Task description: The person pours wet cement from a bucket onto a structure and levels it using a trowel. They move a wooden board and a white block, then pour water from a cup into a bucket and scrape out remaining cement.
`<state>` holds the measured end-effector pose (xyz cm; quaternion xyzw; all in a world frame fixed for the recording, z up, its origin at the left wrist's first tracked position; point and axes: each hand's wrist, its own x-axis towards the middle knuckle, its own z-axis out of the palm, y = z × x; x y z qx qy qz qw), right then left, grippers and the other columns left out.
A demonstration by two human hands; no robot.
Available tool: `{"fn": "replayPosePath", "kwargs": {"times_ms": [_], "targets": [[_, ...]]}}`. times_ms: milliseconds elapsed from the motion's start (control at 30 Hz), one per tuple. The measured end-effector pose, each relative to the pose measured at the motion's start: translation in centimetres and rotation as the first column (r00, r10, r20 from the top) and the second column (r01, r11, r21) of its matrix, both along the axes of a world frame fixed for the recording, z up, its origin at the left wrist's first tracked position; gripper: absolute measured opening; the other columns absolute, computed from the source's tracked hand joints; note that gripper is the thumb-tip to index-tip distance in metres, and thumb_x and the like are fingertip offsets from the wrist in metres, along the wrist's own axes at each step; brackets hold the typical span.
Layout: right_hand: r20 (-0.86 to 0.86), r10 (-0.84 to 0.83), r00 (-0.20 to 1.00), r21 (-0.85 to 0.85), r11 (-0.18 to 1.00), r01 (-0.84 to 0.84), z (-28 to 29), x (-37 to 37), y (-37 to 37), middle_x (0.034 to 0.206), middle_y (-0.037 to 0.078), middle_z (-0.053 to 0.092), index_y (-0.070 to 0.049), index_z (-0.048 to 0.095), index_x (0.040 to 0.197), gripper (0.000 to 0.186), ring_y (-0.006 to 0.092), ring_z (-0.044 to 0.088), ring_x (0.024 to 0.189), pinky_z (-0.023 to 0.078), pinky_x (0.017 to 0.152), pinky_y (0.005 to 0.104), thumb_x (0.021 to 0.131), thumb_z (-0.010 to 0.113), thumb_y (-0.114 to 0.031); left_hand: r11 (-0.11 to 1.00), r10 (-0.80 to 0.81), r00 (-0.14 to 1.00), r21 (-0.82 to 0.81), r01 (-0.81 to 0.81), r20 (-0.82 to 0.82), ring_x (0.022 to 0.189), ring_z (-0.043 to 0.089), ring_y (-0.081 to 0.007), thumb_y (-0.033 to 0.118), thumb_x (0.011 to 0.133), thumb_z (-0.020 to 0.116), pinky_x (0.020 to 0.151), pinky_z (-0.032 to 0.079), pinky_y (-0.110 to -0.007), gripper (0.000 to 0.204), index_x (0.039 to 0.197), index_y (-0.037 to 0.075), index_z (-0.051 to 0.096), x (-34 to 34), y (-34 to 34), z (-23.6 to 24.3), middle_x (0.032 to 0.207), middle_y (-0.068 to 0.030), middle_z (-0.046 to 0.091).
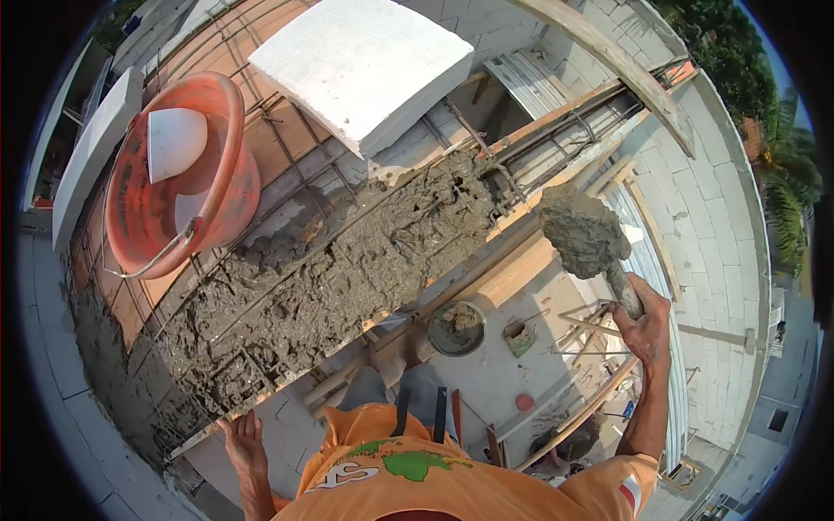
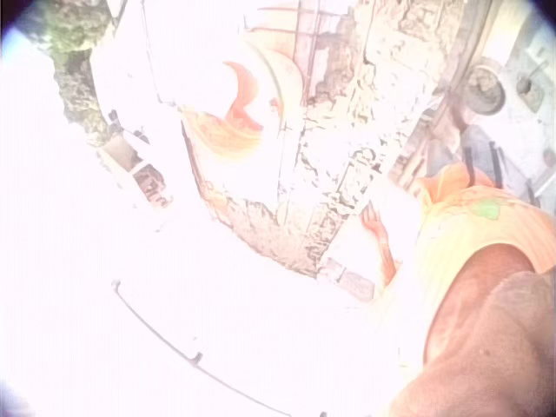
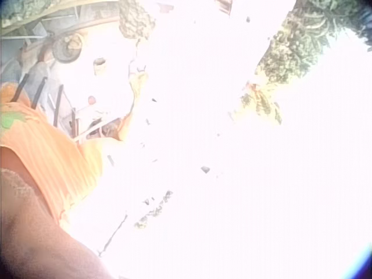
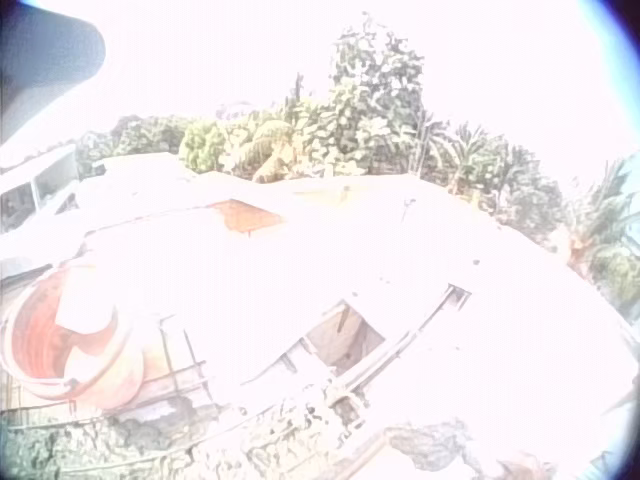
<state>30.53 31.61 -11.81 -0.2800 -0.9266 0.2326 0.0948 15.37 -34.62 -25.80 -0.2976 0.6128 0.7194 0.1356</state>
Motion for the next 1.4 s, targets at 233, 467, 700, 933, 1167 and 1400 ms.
{"fn": "replayPosePath", "kwargs": {"times_ms": [233,467,700,933,1167,1400], "targets": [[0.073,0.477,0.876,0.641,0.650,-0.408,0.7,-13.0,0.7,0.083,0.009,0.059,-0.009,0.059,0.113,0.057,0.0286,0.058,0.070,0.048,0.062,0.0394,0.058,0.072,-0.001,0.995,0.099,0.995,-0.029,-0.099,0.002,0.135,0.037,-0.0338,0.061,0.091,0.050,0.108,0.034,-0.043,0.084,0.135,-0.010,0.038,0.4,0.4,-0.7,0.142,-0.0252,0.038],[-0.034,0.293,0.955,0.606,0.766,-0.214,5.5,-12.9,-1.1,0.085,0.013,0.059,-0.002,0.058,0.111,0.047,0.0309,0.059,0.071,0.049,0.064,0.0392,0.065,0.065,0.004,0.984,0.169,0.986,0.051,-0.168,-0.013,0.134,0.037,-0.0361,0.055,0.091,0.056,0.104,0.038,-0.043,0.079,0.137,-0.006,0.033,1.0,-0.4,-1.3,0.141,-0.0264,0.036],[0.373,0.038,0.927,-0.011,0.999,-0.037,1.0,-8.0,-6.3,0.094,0.026,0.061,0.002,0.051,0.110,0.035,0.0439,0.063,0.081,0.050,0.070,0.0502,0.079,0.061,-0.011,0.991,0.112,0.994,0.070,-0.111,-0.018,0.127,0.042,-0.0323,0.055,0.093,0.052,0.104,0.036,-0.043,0.071,0.129,-0.005,0.039,0.3,-0.2,-2.0,0.135,-0.0225,0.041],[0.445,0.171,0.879,0.073,0.971,-0.226,-1.1,-11.3,-5.1,0.098,0.029,0.060,0.004,0.048,0.113,0.039,0.0450,0.061,0.088,0.049,0.077,0.0517,0.083,0.059,-0.016,0.983,0.168,0.985,-0.068,-0.169,-0.028,0.138,0.031,-0.0372,0.059,0.094,0.045,0.110,0.032,-0.048,0.086,0.146,-0.006,0.022,0.7,-0.1,-2.2,0.146,-0.0293,0.031],[0.369,0.198,0.908,-0.514,0.858,0.022,3.7,-11.4,-4.5,0.071,0.004,0.049,-0.001,0.051,0.117,0.041,0.0130,0.052,0.056,0.045,0.052,0.0322,0.093,0.057,-0.033,0.965,0.189,0.982,-0.186,-0.184,0.010,0.138,0.030,-0.0392,0.059,0.094,0.044,0.112,0.031,-0.051,0.086,0.145,-0.006,0.021,0.7,1.2,-0.2,0.145,-0.0308,0.030],[0.433,0.198,0.879,-0.571,0.815,0.097,1.6,-12.6,-8.6,0.068,0.003,0.050,0.003,0.049,0.109,0.054,0.0122,0.052,0.054,0.042,0.050,0.0297,0.090,0.056,-0.047,0.984,0.158,0.987,-0.079,-0.159,-0.019,0.132,0.039,-0.0399,0.056,0.092,0.052,0.106,0.038,-0.048,0.091,0.145,-0.010,0.018,0.1,1.9,-0.4,0.139,-0.0337,0.037]]}}
